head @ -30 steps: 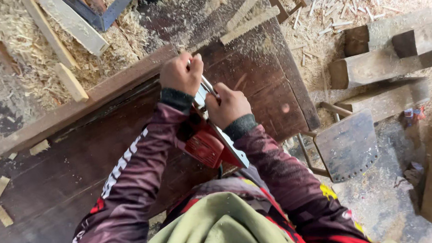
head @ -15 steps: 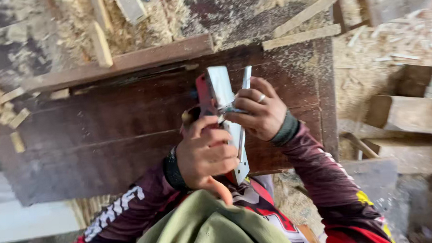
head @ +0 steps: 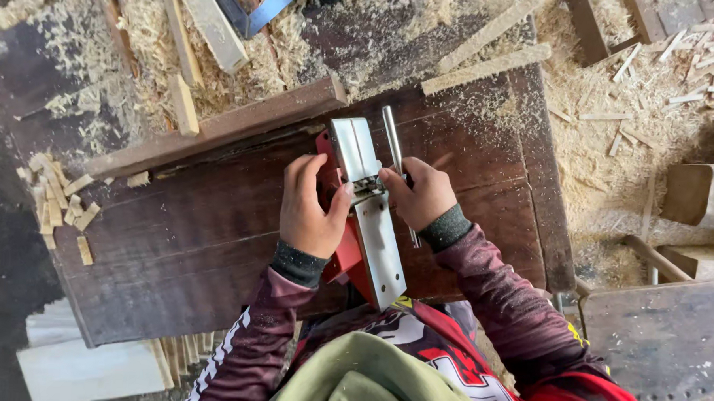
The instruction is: The person uses a wrench to loosen the blade assembly on a red electric hand planer resting on a workbench, removes and handles the planer blade, then repositions and retightens it on the planer. They briefly handle a phone mid-episode and set small metal parts on the bench.
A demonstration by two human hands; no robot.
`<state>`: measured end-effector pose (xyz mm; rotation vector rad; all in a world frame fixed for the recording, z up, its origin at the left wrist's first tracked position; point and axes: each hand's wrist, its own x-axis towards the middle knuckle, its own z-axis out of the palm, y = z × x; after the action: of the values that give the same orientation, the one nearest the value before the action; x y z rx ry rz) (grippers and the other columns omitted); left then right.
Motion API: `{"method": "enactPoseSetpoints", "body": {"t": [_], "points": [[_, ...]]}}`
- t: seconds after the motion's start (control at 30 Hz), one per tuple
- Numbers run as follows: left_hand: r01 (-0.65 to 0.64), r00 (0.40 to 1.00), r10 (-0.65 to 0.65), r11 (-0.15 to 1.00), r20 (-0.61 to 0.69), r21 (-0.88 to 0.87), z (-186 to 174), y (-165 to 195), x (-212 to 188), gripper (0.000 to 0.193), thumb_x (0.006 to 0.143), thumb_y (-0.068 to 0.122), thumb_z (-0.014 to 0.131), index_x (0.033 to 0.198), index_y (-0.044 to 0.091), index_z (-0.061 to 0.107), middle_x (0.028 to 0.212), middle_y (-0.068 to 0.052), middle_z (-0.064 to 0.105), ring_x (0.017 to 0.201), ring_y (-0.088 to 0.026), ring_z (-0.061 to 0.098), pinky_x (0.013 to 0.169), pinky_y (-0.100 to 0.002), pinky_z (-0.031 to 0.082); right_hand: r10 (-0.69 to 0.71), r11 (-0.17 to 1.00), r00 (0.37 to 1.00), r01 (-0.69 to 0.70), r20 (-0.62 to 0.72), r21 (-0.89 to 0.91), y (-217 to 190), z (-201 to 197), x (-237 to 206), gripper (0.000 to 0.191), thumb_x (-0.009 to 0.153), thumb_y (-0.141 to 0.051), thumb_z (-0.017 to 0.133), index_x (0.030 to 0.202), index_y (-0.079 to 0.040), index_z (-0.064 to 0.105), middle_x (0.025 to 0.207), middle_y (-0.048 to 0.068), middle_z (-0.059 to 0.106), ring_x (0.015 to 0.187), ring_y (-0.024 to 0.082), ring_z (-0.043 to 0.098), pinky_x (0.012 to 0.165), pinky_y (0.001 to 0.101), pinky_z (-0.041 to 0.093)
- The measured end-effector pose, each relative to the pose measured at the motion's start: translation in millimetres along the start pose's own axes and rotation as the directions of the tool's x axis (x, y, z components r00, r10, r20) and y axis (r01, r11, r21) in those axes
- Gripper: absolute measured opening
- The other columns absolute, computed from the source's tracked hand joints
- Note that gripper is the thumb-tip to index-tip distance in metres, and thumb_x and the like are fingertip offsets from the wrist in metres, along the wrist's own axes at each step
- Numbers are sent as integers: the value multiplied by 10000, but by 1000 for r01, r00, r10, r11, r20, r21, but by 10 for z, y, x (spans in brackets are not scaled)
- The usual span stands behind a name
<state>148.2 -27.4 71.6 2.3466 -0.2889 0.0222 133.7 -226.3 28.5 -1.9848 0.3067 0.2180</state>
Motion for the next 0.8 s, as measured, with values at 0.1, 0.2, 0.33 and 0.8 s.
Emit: {"method": "enactPoseSetpoints", "body": {"t": [0.1,0.2,0.33,0.8], "points": [[-16,1000,16,1000,8,27,18,-2,15,575,862,140,779,1362,17,523,1300,-195,524,1195,-400,577,1010,-458,500,80,995,997,-80,-1,51,-36,-10,-56,330,963,-342,691,851,-33,672,636,91,704,550,174,709,523,327,536],[10,1000,-12,998,26,57,28,2,13,630,804,121,799,1354,28,506,1261,-202,503,1151,-410,569,973,-473,496,92,995,996,-92,-6,33,-120,-1,-129,372,973,-366,685,834,-22,665,626,74,695,544,148,689,513,324,527],[-85,996,86,992,-3,91,31,23,-28,687,721,77,793,1320,47,458,1224,-196,482,1163,-427,540,989,-503,483,82,991,995,-76,-49,114,-239,5,-164,374,974,-374,649,837,-27,671,606,52,685,500,139,663,485,321,529],[115,992,-115,993,45,18,26,-59,-83,716,754,137,779,1358,105,394,1322,-179,420,1207,-428,538,863,-552,519,47,983,995,-31,89,-179,-505,6,-54,485,982,-443,628,778,-3,639,608,83,696,543,184,707,555,352,576]]}}
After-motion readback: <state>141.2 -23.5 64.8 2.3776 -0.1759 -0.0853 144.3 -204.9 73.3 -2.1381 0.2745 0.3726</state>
